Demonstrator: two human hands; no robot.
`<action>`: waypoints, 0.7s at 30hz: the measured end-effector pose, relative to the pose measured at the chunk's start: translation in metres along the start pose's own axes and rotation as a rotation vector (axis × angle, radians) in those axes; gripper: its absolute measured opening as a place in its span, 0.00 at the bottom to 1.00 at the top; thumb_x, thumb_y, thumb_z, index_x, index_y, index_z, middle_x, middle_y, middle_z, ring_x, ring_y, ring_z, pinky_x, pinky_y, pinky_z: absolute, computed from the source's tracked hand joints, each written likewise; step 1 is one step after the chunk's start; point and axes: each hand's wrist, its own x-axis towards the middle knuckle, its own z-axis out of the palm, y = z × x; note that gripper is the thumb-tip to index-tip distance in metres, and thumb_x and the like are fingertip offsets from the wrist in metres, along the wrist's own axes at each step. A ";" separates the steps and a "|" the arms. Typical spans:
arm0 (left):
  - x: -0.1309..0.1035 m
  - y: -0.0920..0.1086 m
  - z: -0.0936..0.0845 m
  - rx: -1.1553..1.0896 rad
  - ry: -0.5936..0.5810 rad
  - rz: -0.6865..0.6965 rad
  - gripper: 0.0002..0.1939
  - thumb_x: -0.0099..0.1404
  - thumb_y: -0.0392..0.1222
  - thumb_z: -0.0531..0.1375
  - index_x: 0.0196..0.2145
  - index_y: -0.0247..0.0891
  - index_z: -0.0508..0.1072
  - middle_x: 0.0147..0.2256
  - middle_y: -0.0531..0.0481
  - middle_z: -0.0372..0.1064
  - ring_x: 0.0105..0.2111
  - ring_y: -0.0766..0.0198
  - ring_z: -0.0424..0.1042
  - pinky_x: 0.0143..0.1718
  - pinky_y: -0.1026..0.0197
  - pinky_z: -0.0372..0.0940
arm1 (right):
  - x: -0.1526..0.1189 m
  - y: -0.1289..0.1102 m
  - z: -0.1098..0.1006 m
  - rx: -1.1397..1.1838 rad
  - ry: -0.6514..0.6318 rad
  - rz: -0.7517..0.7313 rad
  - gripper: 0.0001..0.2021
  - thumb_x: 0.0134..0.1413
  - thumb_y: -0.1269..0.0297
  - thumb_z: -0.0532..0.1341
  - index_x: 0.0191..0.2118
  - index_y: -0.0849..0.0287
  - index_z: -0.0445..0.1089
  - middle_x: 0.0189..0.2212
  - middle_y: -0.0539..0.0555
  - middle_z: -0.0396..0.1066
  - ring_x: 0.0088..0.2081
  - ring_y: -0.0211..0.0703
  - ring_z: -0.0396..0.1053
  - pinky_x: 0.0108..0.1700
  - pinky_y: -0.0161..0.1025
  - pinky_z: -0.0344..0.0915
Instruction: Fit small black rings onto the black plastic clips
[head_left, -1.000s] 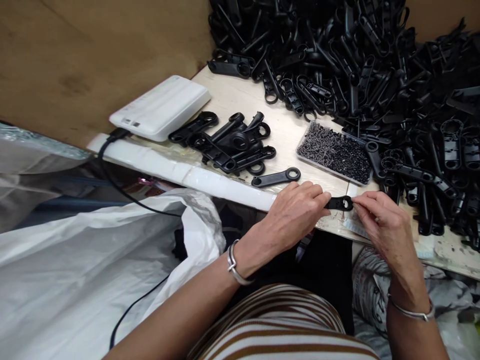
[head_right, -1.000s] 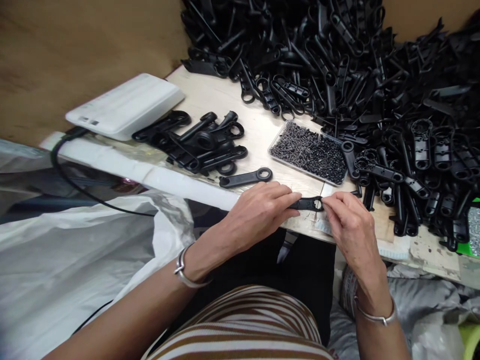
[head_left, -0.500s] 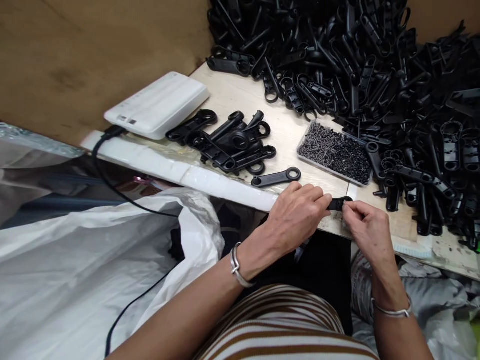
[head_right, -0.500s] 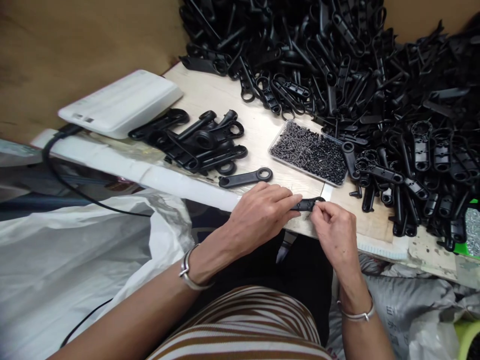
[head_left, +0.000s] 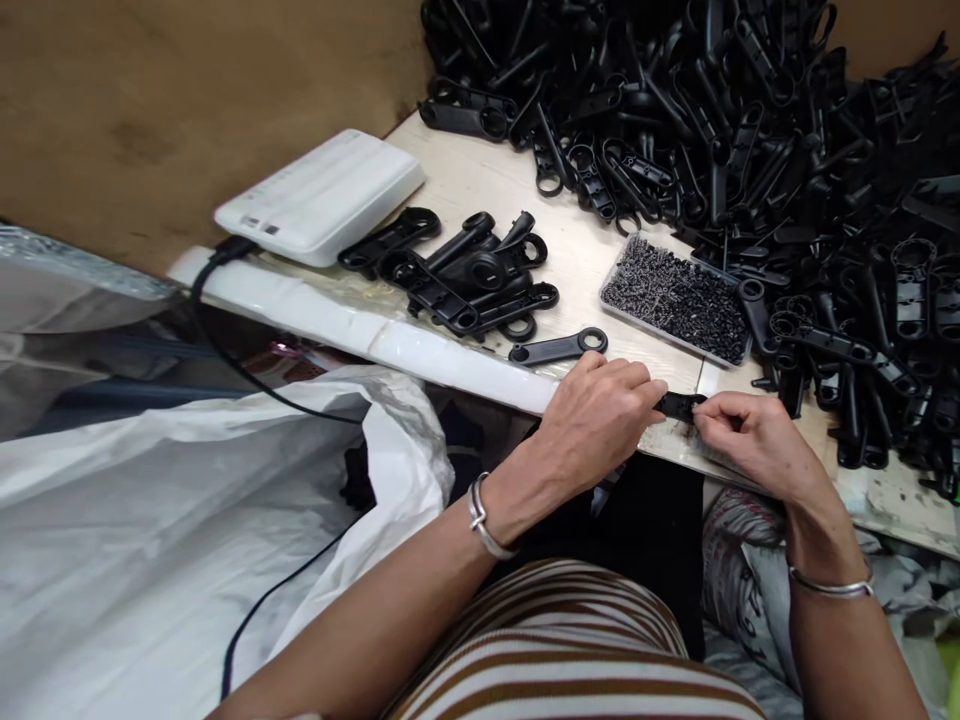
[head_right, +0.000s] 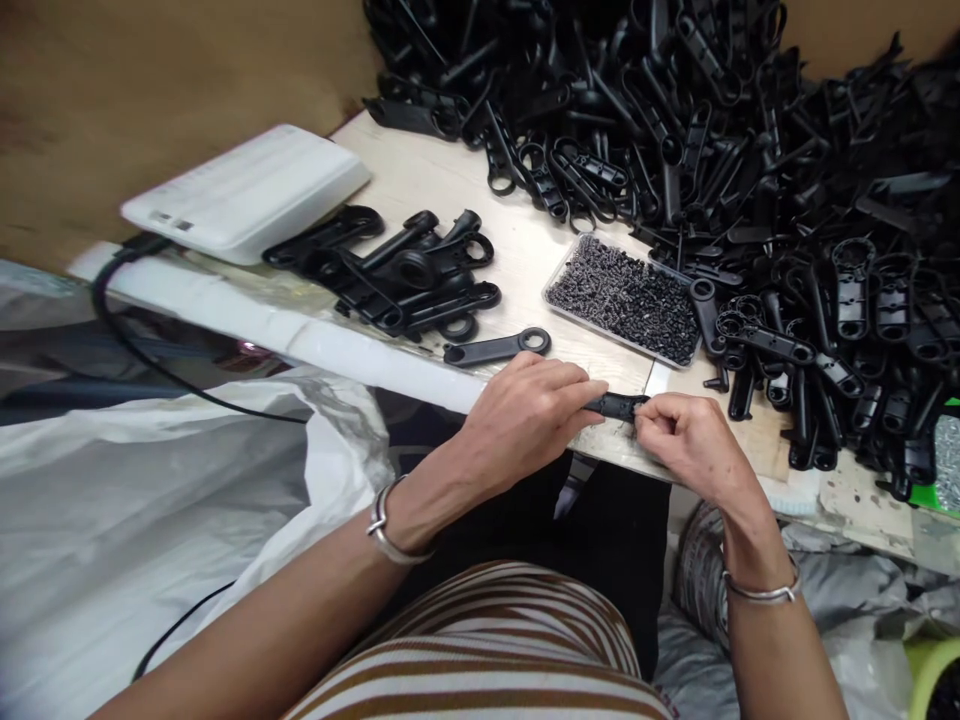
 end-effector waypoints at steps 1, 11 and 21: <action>0.000 0.000 0.000 -0.002 -0.007 -0.003 0.06 0.65 0.42 0.62 0.35 0.37 0.73 0.31 0.51 0.71 0.32 0.62 0.69 0.34 0.58 0.50 | 0.000 0.000 -0.001 -0.011 -0.006 -0.002 0.09 0.49 0.64 0.55 0.23 0.61 0.67 0.19 0.46 0.55 0.23 0.34 0.51 0.24 0.32 0.48; 0.000 -0.001 0.000 -0.016 -0.037 -0.013 0.06 0.66 0.42 0.61 0.38 0.38 0.75 0.32 0.51 0.71 0.34 0.62 0.69 0.34 0.58 0.50 | 0.005 -0.001 -0.013 -0.156 -0.116 -0.116 0.10 0.50 0.67 0.54 0.19 0.60 0.58 0.19 0.45 0.49 0.24 0.34 0.48 0.25 0.33 0.45; 0.001 0.000 -0.003 -0.031 -0.071 -0.028 0.07 0.65 0.42 0.62 0.39 0.38 0.75 0.33 0.51 0.72 0.35 0.62 0.69 0.34 0.58 0.51 | 0.006 -0.004 -0.012 -0.227 -0.103 -0.146 0.10 0.48 0.69 0.53 0.19 0.60 0.62 0.19 0.45 0.50 0.23 0.34 0.49 0.25 0.34 0.46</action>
